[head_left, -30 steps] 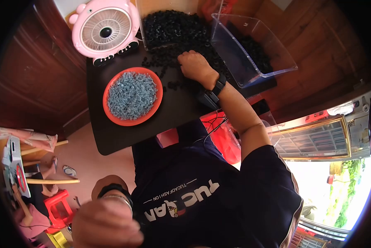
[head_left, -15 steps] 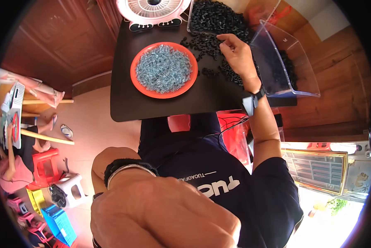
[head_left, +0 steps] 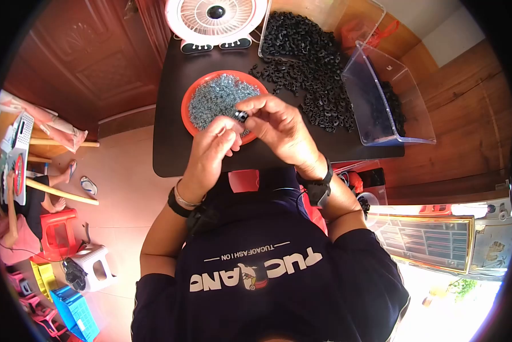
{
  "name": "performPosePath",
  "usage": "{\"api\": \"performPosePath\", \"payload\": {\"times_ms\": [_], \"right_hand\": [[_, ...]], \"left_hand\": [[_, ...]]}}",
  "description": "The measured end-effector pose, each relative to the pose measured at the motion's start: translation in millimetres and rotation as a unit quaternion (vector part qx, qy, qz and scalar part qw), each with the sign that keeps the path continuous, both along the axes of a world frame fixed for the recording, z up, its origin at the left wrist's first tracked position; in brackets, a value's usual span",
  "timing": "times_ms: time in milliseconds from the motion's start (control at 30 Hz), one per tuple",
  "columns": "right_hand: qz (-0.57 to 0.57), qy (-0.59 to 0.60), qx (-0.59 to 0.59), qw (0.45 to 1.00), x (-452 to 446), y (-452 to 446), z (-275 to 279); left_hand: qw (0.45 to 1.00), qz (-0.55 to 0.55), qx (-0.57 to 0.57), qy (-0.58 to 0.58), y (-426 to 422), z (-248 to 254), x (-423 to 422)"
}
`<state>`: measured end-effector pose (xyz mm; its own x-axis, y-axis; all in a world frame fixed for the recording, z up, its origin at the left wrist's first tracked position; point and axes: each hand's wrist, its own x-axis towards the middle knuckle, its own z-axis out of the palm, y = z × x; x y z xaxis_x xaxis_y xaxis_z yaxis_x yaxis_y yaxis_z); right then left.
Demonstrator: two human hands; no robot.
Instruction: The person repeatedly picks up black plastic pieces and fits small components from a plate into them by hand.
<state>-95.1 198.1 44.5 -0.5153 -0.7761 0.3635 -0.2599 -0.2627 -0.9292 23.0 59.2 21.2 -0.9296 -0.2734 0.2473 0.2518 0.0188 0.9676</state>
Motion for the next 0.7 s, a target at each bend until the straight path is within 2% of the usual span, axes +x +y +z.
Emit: {"api": "performPosePath", "payload": {"times_ms": [67, 267, 300, 367, 500, 600, 700], "right_hand": [[-0.023, 0.057, 0.03, 0.998, 4.0, -2.4, 2.1], [-0.043, 0.11, 0.053, 0.992, 8.3, -3.5, -0.4], [-0.046, 0.163, 0.041, 0.985, 10.1, -4.2, -1.0], [-0.056, 0.269, 0.016, 0.961, 13.0, -5.9, -3.3], [-0.089, 0.282, 0.029, 0.955, 22.3, -6.8, -11.5], [-0.07, 0.284, 0.051, 0.955, 19.9, -6.8, -20.0], [-0.062, 0.346, 0.004, 0.936, 13.8, -11.5, -23.9]], "left_hand": [[0.999, 0.011, -0.049, 0.014, -3.3, -9.2, 1.5], [0.984, 0.092, -0.132, 0.076, 2.4, -8.1, 4.6], [0.98, 0.1, -0.151, 0.079, 2.5, -7.9, 4.8], [0.983, 0.097, -0.141, 0.074, -0.9, -16.8, 5.4], [0.993, 0.048, -0.108, 0.002, -9.1, -31.8, 14.2], [1.0, 0.008, -0.023, -0.007, -7.0, -35.2, 17.4], [0.998, -0.003, 0.044, -0.033, -7.3, -35.7, 20.5]]}}
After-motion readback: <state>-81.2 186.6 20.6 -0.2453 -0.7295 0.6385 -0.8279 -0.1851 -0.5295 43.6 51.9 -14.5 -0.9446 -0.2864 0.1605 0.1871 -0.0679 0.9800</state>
